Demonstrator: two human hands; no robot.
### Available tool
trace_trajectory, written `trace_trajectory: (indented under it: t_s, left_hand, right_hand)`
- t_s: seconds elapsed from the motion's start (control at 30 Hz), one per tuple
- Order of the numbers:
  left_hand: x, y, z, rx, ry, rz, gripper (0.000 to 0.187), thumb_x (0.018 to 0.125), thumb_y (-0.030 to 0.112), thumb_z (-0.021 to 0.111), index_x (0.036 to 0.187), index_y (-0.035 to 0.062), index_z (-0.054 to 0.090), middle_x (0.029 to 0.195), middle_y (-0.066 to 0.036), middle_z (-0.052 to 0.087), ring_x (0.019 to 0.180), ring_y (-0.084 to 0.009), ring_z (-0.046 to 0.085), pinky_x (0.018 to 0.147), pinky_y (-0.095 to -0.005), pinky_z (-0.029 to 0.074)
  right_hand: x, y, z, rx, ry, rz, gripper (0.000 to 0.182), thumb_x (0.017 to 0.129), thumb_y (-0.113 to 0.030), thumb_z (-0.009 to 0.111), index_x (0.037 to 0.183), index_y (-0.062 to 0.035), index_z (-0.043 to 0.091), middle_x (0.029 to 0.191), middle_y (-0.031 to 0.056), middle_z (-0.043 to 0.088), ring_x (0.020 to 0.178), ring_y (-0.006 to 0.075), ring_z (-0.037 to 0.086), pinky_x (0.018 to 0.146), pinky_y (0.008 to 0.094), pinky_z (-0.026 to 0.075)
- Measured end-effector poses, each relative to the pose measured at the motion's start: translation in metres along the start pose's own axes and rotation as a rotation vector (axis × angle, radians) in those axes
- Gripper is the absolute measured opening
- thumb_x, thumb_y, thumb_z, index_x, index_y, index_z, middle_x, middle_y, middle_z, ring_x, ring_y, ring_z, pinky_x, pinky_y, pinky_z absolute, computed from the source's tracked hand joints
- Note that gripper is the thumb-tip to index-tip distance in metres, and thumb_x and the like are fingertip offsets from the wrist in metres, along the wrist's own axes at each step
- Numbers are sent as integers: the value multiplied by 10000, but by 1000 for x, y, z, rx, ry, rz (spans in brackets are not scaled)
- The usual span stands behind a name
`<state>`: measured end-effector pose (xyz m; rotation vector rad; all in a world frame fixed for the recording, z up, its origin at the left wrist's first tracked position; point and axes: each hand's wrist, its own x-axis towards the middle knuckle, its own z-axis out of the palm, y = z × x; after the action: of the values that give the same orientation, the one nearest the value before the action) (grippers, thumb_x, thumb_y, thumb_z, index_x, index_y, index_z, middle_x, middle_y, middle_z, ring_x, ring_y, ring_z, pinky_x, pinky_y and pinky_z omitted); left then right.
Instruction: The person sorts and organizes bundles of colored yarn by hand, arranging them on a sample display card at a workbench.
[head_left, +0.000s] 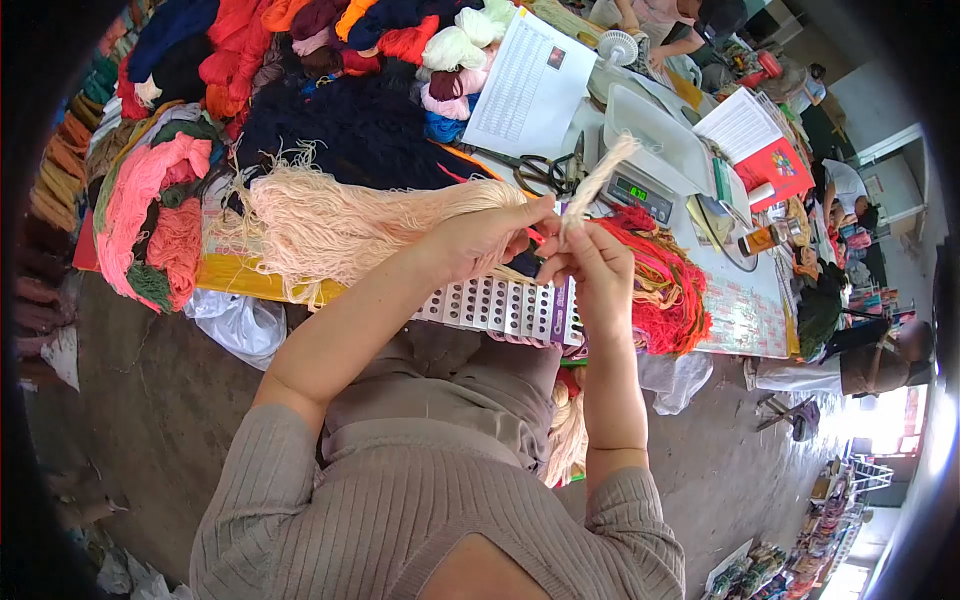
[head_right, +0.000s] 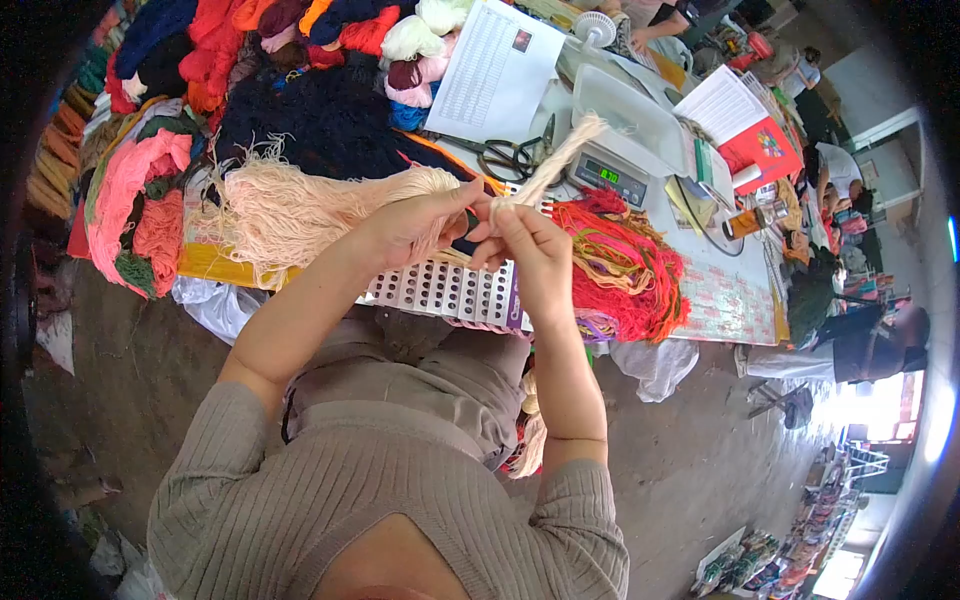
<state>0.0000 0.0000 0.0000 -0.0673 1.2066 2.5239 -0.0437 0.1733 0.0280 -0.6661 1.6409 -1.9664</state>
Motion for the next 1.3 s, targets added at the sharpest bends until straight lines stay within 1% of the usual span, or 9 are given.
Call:
trace_trajectory:
  t_s: [0.1,0.23,0.3,0.57,0.7,0.77,0.87,1.17,1.3]
  left_hand:
    - [-14,6,8,34,83,219,137,875,215,621,885,79,614,766,23,586,636,-12,481,540,-147,354]
    - [-19,7,12,12,78,282,122,890,215,591,868,95,594,724,52,534,589,-12,415,535,-150,315]
    - [-21,6,9,-81,89,279,76,863,130,617,868,56,605,749,4,594,577,-13,487,491,-130,366]
    - [-28,6,23,-108,219,189,95,870,156,610,846,65,596,693,31,561,550,-7,467,464,-152,341]
    - [-22,-3,15,-121,119,123,113,873,168,613,869,56,604,703,27,565,552,-4,462,463,-151,342]
    - [-19,-6,15,26,77,306,143,874,183,618,898,42,611,713,23,568,558,-1,459,468,-146,344]
    - [-20,-4,14,41,173,371,154,873,179,621,915,31,616,721,20,569,559,-3,451,471,-141,341]
    - [-24,-2,23,232,254,398,178,872,203,630,916,30,614,703,37,541,545,-9,382,458,-154,282]
    - [-27,-5,24,370,282,440,166,900,189,587,950,30,589,752,22,549,630,-11,422,545,-158,342]
  right_hand:
    - [-4,6,18,-36,1,-29,252,952,-161,452,990,55,576,808,116,635,595,166,628,533,220,451]
    - [-6,3,21,-73,-18,-30,256,952,-161,452,1007,58,573,811,114,638,615,171,636,556,228,467]
    - [-8,2,21,-75,-23,-35,249,952,-162,454,993,53,573,814,114,640,627,174,641,567,234,476]
    - [-12,0,21,-111,-22,-46,255,962,-189,460,959,35,582,806,98,637,663,156,648,595,231,482]
    - [-12,2,21,-140,-19,-50,256,960,-191,465,949,36,582,803,98,636,666,157,648,599,233,486]
    - [-13,3,23,-150,-20,-49,258,960,-193,466,946,37,582,800,97,635,666,157,647,601,234,487]
    - [-14,3,23,-145,12,-38,237,953,-175,466,929,32,578,789,94,632,650,158,640,602,238,488]
    - [-11,3,23,-109,65,-31,220,931,-207,525,871,1,570,679,57,614,549,129,615,496,206,441]
    - [-10,6,24,-13,74,-50,171,921,-170,524,877,-6,542,664,77,611,508,142,598,474,214,437]
